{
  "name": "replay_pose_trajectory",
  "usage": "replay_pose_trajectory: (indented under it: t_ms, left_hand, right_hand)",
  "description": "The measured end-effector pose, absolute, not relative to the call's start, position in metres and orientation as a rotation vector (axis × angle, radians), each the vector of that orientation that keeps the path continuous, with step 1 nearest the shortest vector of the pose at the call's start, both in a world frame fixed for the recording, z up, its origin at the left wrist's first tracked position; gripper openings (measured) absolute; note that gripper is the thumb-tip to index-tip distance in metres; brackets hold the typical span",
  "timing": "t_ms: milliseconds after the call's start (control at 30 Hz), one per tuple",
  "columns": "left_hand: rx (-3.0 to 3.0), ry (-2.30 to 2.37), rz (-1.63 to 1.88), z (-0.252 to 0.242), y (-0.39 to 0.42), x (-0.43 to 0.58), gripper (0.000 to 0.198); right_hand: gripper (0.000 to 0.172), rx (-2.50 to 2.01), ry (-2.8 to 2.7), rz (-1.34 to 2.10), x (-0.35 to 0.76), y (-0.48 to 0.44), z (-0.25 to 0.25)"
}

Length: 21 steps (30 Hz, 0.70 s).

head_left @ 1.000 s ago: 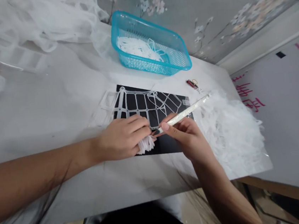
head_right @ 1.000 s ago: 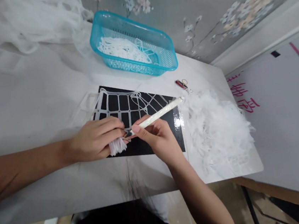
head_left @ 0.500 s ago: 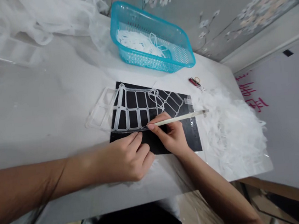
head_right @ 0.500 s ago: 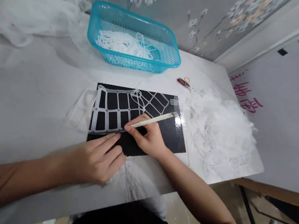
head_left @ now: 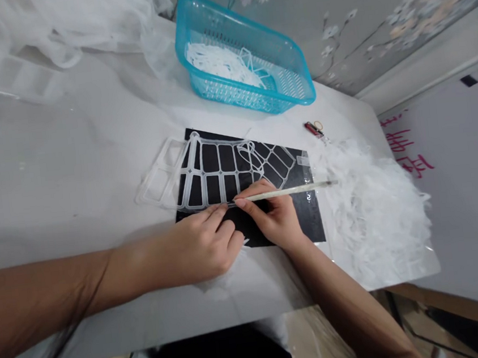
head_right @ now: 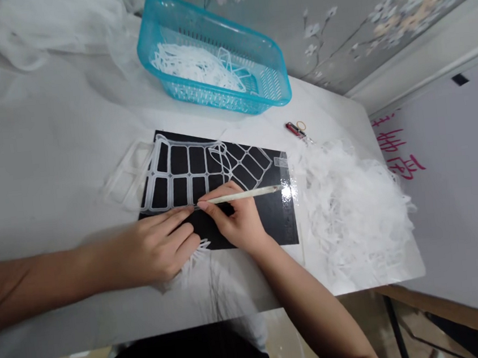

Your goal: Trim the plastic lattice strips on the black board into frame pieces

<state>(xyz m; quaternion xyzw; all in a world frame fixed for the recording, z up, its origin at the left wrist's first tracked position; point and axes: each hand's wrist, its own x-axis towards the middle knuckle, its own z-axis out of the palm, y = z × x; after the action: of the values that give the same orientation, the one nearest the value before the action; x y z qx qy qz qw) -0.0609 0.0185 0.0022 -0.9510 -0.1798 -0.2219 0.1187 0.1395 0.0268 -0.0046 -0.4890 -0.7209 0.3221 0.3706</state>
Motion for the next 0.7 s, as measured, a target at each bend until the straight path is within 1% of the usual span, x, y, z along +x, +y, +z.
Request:
replay_pose_trajectory:
  t_ms: [167,433,600,700]
  left_hand:
    - [-2.793,-0.577,-0.667,0.001,0.018,-0.061,0.017]
    - [-2.783,-0.632,-0.664,-0.001,0.014,-0.060,0.016]
    - [-2.753,-0.561,-0.713,0.001,0.017,-0.059,0.018]
    - [-2.752,-0.554,-0.710,0.002,0.017,-0.059,0.018]
  right_hand:
    - [0.011,-1.189,-1.945,0.750,0.142,0.027,-0.001]
    - [0.006,-1.281,-1.952,0.689,0.151,0.027,-0.002]
    - [0.011,-1.192,-2.053,0.619,0.148,0.027,-0.004]
    - [0.017,-1.151,-2.076,0.704,0.149,0.028,-0.003]
